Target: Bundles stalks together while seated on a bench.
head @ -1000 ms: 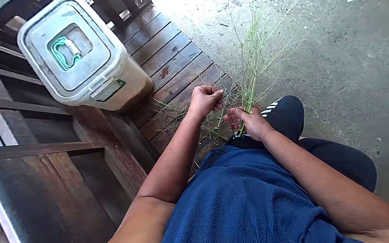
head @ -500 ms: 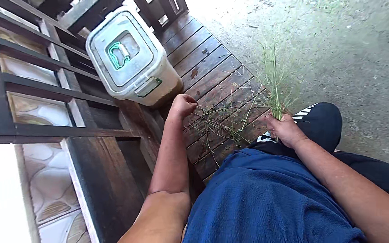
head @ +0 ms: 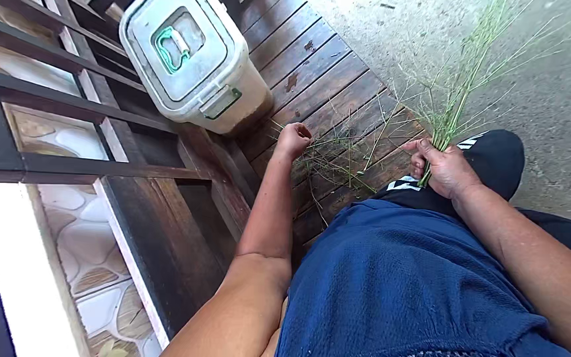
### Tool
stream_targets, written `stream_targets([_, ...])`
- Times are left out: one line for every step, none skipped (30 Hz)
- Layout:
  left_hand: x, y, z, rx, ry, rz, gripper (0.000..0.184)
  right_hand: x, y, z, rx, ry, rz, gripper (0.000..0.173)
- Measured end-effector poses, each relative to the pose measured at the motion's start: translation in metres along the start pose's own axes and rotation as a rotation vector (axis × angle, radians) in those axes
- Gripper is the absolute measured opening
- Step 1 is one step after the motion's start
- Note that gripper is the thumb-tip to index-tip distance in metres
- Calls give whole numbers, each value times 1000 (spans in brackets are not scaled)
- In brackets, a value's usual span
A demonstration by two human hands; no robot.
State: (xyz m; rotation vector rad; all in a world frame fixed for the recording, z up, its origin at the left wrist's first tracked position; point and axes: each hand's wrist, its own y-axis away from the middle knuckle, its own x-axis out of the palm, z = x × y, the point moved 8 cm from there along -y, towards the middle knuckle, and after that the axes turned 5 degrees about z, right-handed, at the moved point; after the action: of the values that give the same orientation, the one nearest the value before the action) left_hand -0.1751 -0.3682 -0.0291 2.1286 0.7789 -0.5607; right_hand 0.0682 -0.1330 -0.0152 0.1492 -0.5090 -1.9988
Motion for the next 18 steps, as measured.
stream_targets([-2, 1, 2, -19, -35, 66, 23, 0, 0, 0, 5, -5, -10, 29])
stream_targets([-3, 2, 3, -21, -72, 103, 21, 0, -1, -1, 11, -10, -16, 29])
stream_targets([-3, 3, 2, -6, -94, 124, 20, 0, -1, -1, 15, -12, -19, 29])
stream_targets([-1, 4, -1, 24, -105, 136, 19, 0, -1, -2, 13, -11, -21, 28])
stream_targets([3, 4, -6, 51, -116, 145, 18, 0, -1, -1, 7, -10, -21, 28])
stream_targets([7, 4, -9, 62, -144, 156, 18, -1, -1, 0, -2, -8, -18, 28])
stream_targets([13, 3, -11, 58, -193, 179, 18, -1, 0, 0, -6, -8, -12, 28])
stream_targets([22, 1, -10, 39, -254, 205, 18, -1, 1, 1, -8, -10, -9, 28])
stream_targets([31, 0, -8, 16, -306, 232, 19, -2, 2, 1, -11, -16, -8, 28])
stream_targets([39, -1, -4, -13, -334, 247, 21, -2, 2, 1, -14, -20, -7, 28])
stream_targets([45, -2, 0, -42, -341, 241, 23, -2, 3, 2, -15, -25, -8, 28])
stream_targets([48, -2, 4, -64, -337, 216, 24, -2, 3, 2, -14, -26, -9, 27])
stream_targets([49, -2, 6, -77, -327, 184, 24, -2, 3, 2, -10, -23, -13, 27])
stream_targets([50, -3, 8, -80, -311, 157, 23, -2, 4, 3, -9, -20, -14, 27])
stream_targets([51, -4, 10, -77, -301, 146, 23, -2, 4, 3, -11, -19, -13, 26])
stream_targets([51, -5, 11, -75, -298, 149, 23, -2, 3, 3, -16, -19, -8, 26])
stream_targets([50, -7, 12, -74, -310, 165, 22, -2, 3, 2, -20, -23, -6, 26])
stream_targets([48, -8, 13, -71, -321, 189, 22, -2, 3, 2, -19, -30, -9, 26])
